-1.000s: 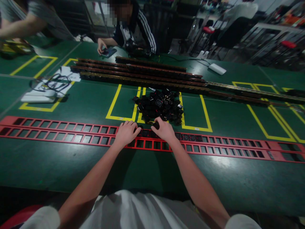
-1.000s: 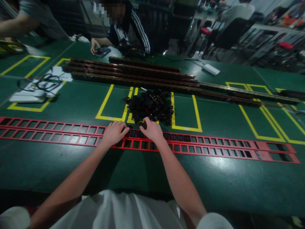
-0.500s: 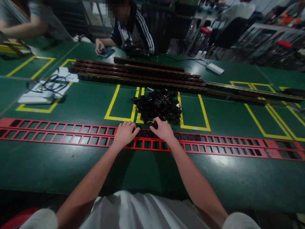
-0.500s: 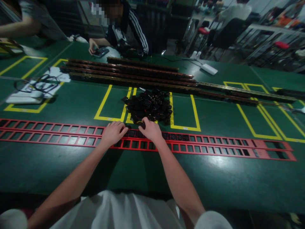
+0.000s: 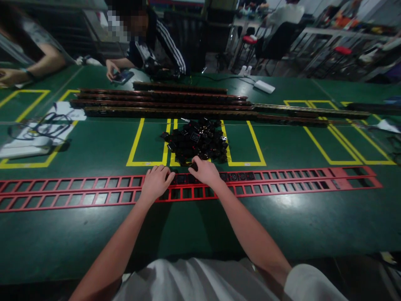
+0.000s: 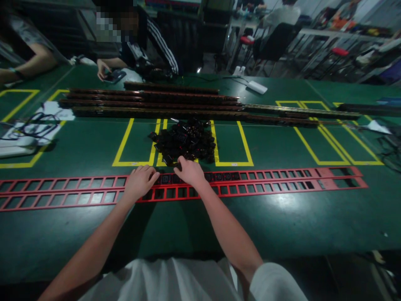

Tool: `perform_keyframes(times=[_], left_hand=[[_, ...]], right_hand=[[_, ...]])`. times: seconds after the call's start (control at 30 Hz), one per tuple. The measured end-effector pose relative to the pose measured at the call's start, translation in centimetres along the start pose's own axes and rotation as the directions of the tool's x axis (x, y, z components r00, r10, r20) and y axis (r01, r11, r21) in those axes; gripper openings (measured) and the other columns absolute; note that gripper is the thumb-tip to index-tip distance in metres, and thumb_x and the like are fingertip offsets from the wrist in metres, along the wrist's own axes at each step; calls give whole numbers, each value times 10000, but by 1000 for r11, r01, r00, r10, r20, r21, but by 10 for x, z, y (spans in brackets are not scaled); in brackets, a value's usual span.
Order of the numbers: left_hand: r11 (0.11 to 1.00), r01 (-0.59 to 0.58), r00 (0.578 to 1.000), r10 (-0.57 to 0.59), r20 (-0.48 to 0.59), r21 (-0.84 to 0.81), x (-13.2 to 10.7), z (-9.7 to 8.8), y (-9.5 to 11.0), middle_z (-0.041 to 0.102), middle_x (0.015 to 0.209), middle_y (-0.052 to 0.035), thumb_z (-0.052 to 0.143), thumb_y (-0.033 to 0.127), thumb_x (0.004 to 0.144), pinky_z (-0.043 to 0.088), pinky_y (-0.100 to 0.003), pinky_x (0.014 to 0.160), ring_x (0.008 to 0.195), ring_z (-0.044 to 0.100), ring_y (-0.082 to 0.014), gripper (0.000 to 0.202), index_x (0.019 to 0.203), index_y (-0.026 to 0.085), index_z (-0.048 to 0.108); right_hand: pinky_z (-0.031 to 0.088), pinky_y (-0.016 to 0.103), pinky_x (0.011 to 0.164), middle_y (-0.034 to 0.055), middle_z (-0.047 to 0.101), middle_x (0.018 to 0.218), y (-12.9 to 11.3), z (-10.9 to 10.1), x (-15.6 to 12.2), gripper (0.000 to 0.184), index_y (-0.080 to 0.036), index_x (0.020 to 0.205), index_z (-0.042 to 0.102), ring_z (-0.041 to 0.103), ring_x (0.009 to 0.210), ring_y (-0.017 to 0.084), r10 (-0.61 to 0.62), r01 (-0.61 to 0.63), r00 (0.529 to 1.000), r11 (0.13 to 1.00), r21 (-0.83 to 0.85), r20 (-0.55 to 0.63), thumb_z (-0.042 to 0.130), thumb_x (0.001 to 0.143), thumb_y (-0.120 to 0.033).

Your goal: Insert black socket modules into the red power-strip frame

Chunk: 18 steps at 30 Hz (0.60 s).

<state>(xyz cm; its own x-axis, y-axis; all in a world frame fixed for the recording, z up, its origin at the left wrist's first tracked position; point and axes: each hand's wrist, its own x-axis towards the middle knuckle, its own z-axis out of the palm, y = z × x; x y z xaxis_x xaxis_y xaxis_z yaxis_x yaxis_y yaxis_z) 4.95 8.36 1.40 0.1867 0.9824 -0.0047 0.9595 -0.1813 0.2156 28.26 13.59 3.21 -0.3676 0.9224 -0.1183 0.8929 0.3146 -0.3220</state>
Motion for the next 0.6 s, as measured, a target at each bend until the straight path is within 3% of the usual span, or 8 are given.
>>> perform_keyframes(times=[0.17, 0.33, 0.6], left_hand=[[996, -81, 997, 80, 21, 44, 0, 2, -2, 672, 1031, -131, 318, 444, 1078, 431, -450, 875, 995, 570, -317, 404, 955, 219, 630], [993, -104, 994, 103, 21, 60, 1, 3, -3, 655, 1011, -129, 305, 401, 1075, 450, -444, 873, 982, 579, -307, 379, 924, 228, 606], [992, -119, 992, 117, 44, 36, 5, 3, 10, 665, 1035, -132, 299, 388, 1083, 462, -443, 906, 1010, 590, -301, 387, 951, 218, 621]], right_hand=[[522, 343, 830, 114, 748, 1112, -21, 4, -7, 247, -217, 1217, 568, 734, 989, 267, 43, -49, 995, 996, -69, -87, 509, 1053, -393], [542, 357, 837, 110, 723, 1126, -46, 17, -15, 266, -216, 1243, 547, 725, 1005, 268, 3, -4, 992, 1000, -6, -125, 479, 1073, -408], [536, 362, 871, 115, 720, 1111, -39, 19, -17, 250, -212, 1247, 553, 707, 1021, 271, 64, -60, 988, 998, 36, -140, 494, 1070, -378]])
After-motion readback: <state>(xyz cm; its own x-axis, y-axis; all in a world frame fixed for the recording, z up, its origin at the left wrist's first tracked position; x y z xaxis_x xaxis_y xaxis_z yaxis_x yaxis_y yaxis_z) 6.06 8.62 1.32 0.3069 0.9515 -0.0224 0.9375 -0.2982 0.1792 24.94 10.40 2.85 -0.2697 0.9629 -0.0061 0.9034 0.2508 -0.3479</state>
